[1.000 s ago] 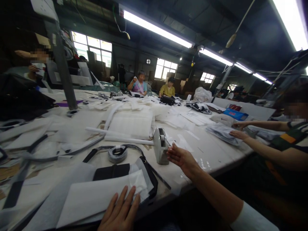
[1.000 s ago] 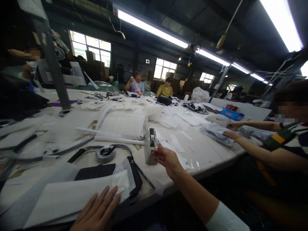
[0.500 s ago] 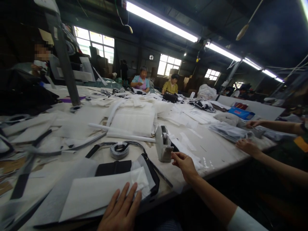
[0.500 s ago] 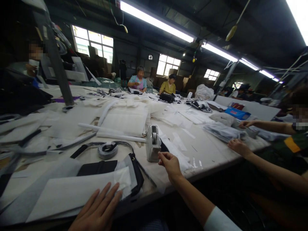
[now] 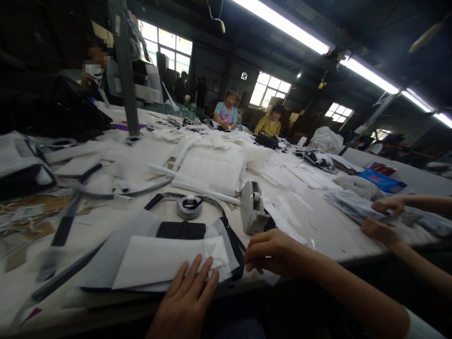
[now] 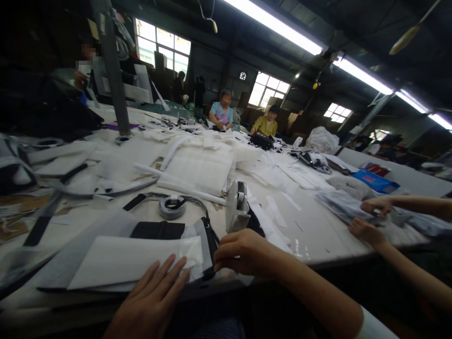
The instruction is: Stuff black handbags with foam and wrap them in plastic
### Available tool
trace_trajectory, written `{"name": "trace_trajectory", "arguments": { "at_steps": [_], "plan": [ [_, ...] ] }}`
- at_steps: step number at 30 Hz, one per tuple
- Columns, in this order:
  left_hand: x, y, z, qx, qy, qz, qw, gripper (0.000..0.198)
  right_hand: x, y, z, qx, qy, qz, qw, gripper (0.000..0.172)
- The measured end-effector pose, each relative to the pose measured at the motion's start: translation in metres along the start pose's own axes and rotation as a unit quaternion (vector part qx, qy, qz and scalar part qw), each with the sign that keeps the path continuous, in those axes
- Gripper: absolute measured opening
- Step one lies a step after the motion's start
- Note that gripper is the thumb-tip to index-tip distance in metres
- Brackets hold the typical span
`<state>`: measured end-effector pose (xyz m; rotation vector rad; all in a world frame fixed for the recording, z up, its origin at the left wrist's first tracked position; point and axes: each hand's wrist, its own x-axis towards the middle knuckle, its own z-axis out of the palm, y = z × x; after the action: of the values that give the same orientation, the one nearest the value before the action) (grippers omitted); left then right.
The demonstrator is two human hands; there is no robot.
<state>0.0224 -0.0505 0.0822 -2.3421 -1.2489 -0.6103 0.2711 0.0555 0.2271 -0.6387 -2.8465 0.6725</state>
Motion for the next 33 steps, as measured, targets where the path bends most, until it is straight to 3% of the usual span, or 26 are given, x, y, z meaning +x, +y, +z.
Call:
{"name": "trace_trajectory", "arguments": {
  "at_steps": [5, 9, 14, 18, 24, 33],
  "plan": [
    [0.003, 0.002, 0.002, -0.012, 0.044, -0.02, 0.999, 0.05, 0.058, 0.011, 0.002, -0.001, -0.095, -0.023, 0.995, 0.018],
    [0.001, 0.0, 0.004, -0.003, 0.01, 0.003, 1.0, 0.05, 0.097, 0.031, 0.013, -0.044, -0.176, -0.033, 0.983, 0.014],
    [-0.003, 0.0, 0.011, -0.014, 0.043, 0.001, 0.999, 0.043, 0.13, 0.038, 0.017, -0.094, -0.259, -0.043, 0.96, 0.017],
    [-0.004, -0.001, 0.014, -0.004, 0.038, 0.016, 0.999, 0.043, 0.148, 0.038, 0.022, -0.164, -0.302, -0.03, 0.939, 0.02],
    [-0.002, -0.007, 0.016, 0.017, 0.045, 0.042, 0.998, 0.039, 0.162, 0.048, 0.024, -0.256, -0.311, 0.027, 0.915, 0.05],
    [-0.002, -0.008, 0.012, 0.019, 0.037, 0.039, 0.998, 0.046, 0.162, 0.091, 0.018, -0.146, -0.243, 0.099, 0.954, 0.045]
  ]
}}
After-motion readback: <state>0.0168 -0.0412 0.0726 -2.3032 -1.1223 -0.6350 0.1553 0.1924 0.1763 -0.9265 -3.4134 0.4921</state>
